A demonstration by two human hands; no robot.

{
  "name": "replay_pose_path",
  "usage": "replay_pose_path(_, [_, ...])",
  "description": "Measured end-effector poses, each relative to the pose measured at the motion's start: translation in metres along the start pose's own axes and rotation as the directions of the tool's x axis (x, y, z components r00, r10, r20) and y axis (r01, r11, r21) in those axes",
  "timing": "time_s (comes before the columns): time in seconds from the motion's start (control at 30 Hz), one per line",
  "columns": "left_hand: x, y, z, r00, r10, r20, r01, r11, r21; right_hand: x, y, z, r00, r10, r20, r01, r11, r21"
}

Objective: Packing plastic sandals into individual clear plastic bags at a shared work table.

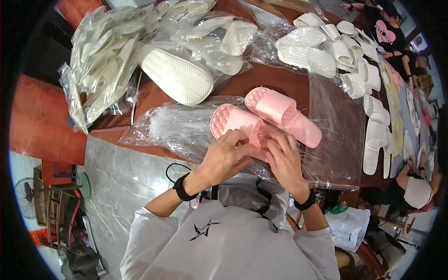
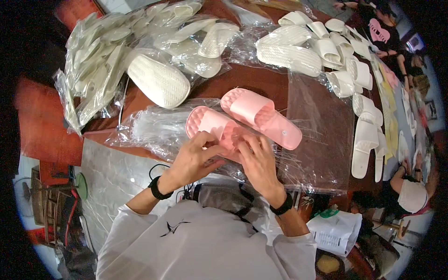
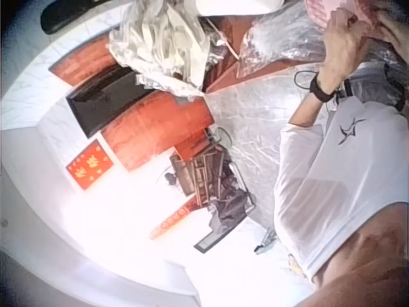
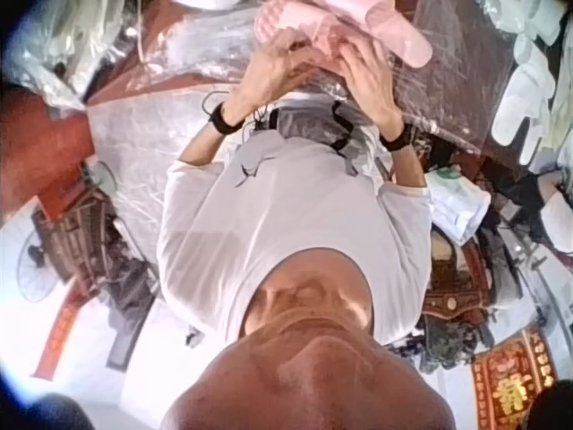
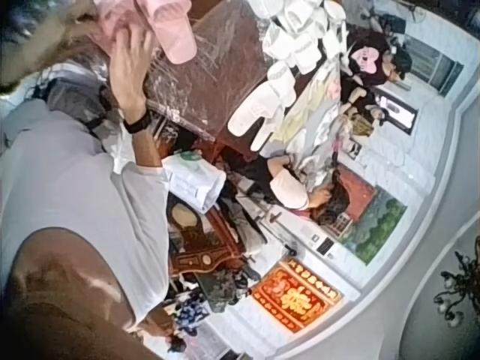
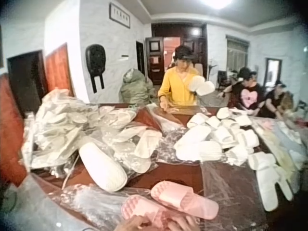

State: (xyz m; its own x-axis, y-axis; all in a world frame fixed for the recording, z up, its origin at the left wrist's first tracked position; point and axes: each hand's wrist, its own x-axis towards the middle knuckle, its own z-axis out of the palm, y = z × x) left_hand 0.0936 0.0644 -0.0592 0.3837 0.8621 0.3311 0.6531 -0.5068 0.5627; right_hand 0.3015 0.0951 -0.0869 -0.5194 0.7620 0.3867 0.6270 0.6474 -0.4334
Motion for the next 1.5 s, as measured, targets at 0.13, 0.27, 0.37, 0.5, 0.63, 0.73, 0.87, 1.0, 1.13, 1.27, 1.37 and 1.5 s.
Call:
replay_pose_path(0.13, [0.000,-0.003,0.005,1.000,0.017,-0.026,-0.016,1.000,0.024,-0.003,0.005,0.001,0.999,0.028,0.033,-0.030,0.998,0.060])
replay_pose_path(0.27, [0.001,-0.004,0.007,0.999,0.008,-0.033,-0.007,1.000,0.023,-0.003,0.002,-0.002,0.999,0.002,0.033,-0.005,0.996,0.091])
replay_pose_path(0.37, [0.000,-0.002,0.008,0.999,0.005,-0.034,-0.004,0.999,0.033,0.002,-0.003,-0.003,0.999,-0.022,-0.027,0.024,0.998,0.066])
replay_pose_path(0.5, [0.000,-0.004,0.012,1.000,-0.003,-0.025,0.004,0.999,0.045,0.000,0.004,0.000,0.998,-0.039,0.049,0.040,0.999,-0.017])
replay_pose_path(0.63, [-0.001,-0.002,0.013,0.999,-0.004,-0.042,0.006,0.998,0.065,0.002,0.004,0.002,0.996,-0.047,0.074,0.049,0.998,-0.026])
replay_pose_path(0.73, [-0.002,-0.004,0.015,0.997,0.004,-0.080,0.000,0.999,0.049,-0.001,-0.001,-0.003,0.997,-0.001,0.074,-0.010,0.988,0.153])
replay_pose_path(0.87, [-0.002,-0.001,0.014,0.993,0.016,-0.114,-0.014,1.000,0.020,-0.005,-0.004,-0.003,0.999,0.031,0.015,-0.034,0.967,0.254])
replay_pose_path(1.0, [0.001,0.003,0.009,0.994,0.041,-0.101,-0.036,0.998,0.055,-0.009,-0.007,-0.003,0.994,0.091,-0.059,-0.070,0.954,0.292])
replay_pose_path(1.13, [0.002,0.004,0.011,0.993,0.025,-0.113,-0.019,0.999,0.051,-0.008,-0.006,-0.006,0.996,0.063,-0.063,-0.045,0.966,0.255])
replay_pose_path(1.27, [0.002,0.004,0.012,0.994,0.057,-0.092,-0.053,0.997,0.055,-0.009,-0.009,-0.005,0.999,0.029,-0.037,-0.022,0.983,0.182])
replay_pose_path(1.37, [0.002,0.006,0.012,0.995,0.056,-0.080,-0.052,0.997,0.048,-0.008,-0.012,-0.004,0.999,-0.005,-0.035,0.010,0.992,0.128])
replay_pose_path(1.5, [0.002,0.006,0.013,0.997,0.060,-0.054,-0.059,0.998,0.034,-0.011,-0.013,-0.003,0.999,-0.016,-0.033,0.020,0.993,0.117])
